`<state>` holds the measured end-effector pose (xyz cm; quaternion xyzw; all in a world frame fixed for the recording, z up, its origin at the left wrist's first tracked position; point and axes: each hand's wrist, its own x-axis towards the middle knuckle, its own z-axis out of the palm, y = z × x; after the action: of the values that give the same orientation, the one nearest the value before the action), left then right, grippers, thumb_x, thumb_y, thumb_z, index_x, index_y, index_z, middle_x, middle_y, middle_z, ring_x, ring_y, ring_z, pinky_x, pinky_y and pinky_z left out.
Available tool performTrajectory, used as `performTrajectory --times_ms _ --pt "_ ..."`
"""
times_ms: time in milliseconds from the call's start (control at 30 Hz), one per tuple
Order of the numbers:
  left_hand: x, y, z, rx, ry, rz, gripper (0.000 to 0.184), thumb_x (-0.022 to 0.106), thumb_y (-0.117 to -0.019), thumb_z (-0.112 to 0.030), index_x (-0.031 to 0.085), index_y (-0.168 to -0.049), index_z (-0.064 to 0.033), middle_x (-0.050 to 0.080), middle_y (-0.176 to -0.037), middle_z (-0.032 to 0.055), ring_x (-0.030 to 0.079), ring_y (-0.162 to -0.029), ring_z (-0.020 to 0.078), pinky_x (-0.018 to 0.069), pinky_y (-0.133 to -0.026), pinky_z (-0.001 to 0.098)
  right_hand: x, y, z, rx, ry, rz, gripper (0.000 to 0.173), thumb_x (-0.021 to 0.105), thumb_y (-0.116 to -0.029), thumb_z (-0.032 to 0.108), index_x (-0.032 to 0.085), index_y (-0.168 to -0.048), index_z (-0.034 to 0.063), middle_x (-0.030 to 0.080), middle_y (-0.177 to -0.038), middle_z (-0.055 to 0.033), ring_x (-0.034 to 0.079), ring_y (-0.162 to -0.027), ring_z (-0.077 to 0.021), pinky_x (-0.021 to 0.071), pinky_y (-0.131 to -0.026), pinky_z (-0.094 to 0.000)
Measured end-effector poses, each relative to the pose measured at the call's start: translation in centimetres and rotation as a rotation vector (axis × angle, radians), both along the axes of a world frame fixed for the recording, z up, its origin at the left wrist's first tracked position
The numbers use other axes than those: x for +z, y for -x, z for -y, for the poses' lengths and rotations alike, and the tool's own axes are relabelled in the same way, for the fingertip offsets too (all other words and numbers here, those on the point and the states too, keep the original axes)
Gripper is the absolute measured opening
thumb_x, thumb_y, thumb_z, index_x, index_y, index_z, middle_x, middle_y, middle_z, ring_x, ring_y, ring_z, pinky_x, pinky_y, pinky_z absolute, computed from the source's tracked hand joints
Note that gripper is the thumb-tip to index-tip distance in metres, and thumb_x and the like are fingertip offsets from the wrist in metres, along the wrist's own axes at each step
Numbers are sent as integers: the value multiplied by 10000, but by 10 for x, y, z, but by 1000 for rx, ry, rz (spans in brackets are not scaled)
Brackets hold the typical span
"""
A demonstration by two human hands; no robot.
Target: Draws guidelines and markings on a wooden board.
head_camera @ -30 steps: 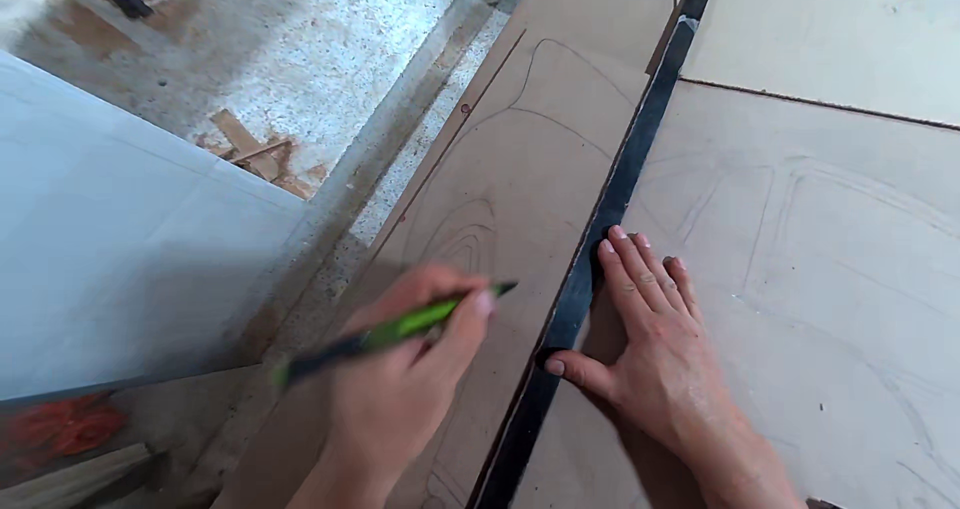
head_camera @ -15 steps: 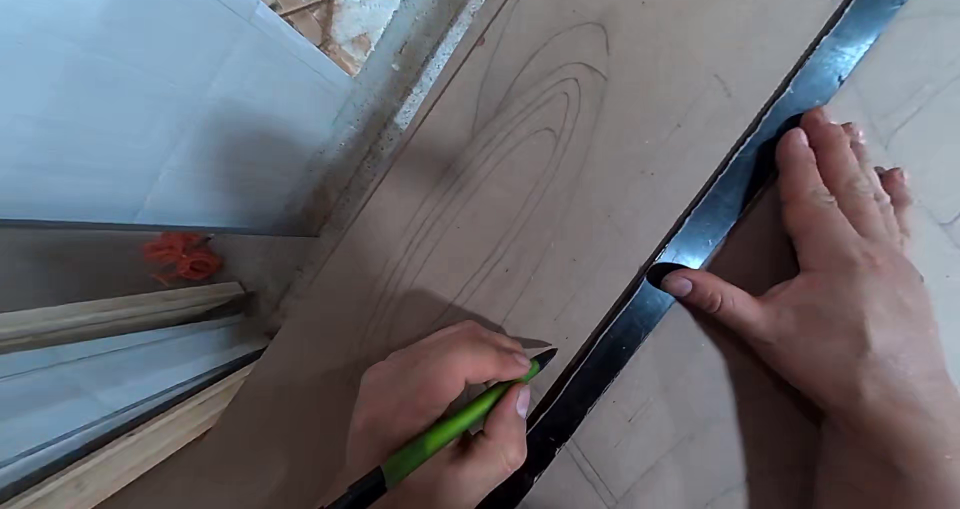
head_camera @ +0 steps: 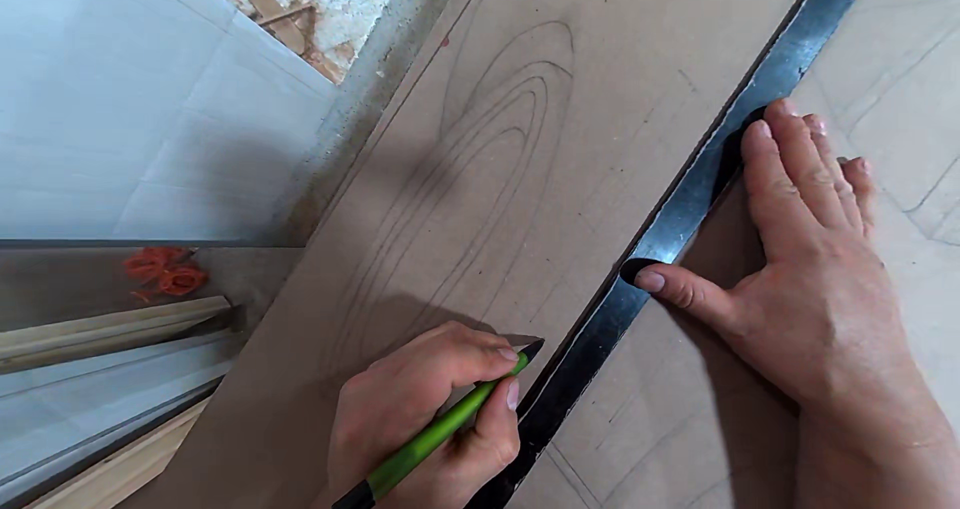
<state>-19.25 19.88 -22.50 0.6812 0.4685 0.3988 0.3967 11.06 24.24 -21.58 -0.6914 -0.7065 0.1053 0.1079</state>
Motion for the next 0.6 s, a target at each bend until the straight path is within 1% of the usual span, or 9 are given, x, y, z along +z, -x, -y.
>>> performTrajectory --times_ms 100,167,233,300,400,467,600 --pt "-2 2 0 -17 -25 -22 84 688 -948 -215 714 -1014 -171 752 -928 -23 733 -784 102 638 -642 244 0 -1 0 24 3 15 1315 533 -712 949 245 -1649 72 204 -1721 -107 169 -1592 -303 111 -1267 -637" --pt "-1 5 0 -51 -32 -31 101 671 -962 -217 696 -1044 -163 748 -961 -10 729 -825 106 633 -676 255 -1 3 1 8 -8 15 1326 541 -704 952 245 -1649 71 199 -1722 -111 161 -1594 -298 102 -1269 -638" --pt "0 5 -2 -102 -13 -27 125 661 -976 -216 677 -1078 -146 735 -992 15 718 -868 108 621 -722 256 -1 6 -1 -23 -32 7 1314 555 -700 950 278 -1641 75 228 -1715 -98 179 -1591 -279 113 -1272 -633" --pt "1 7 -5 -142 15 -17 143 661 -979 -195 667 -1095 -111 722 -998 60 706 -887 125 602 -739 266 -2 10 -4 -57 -44 4 1302 564 -690 954 311 -1634 94 263 -1707 -62 205 -1585 -249 137 -1272 -624" --pt "0 7 -8 -174 23 7 143 657 -971 -151 651 -1075 -53 713 -962 122 702 -866 162 592 -729 290 -2 11 -7 -83 -37 16 1294 558 -677 969 327 -1636 131 266 -1709 -18 195 -1588 -225 135 -1277 -617" --pt "0 7 -10 -187 32 20 133 653 -965 -123 643 -1045 -18 704 -929 162 705 -842 198 597 -720 321 -4 11 -8 -83 -41 20 1290 549 -672 978 347 -1629 136 271 -1708 -7 193 -1588 -216 131 -1282 -608" --pt "-3 7 -10 -189 20 27 128 649 -955 -104 652 -1007 13 702 -904 196 707 -833 227 596 -719 337 -5 11 -7 -85 -48 25 1274 543 -673 981 380 -1616 140 303 -1696 -11 212 -1583 -221 147 -1283 -600"
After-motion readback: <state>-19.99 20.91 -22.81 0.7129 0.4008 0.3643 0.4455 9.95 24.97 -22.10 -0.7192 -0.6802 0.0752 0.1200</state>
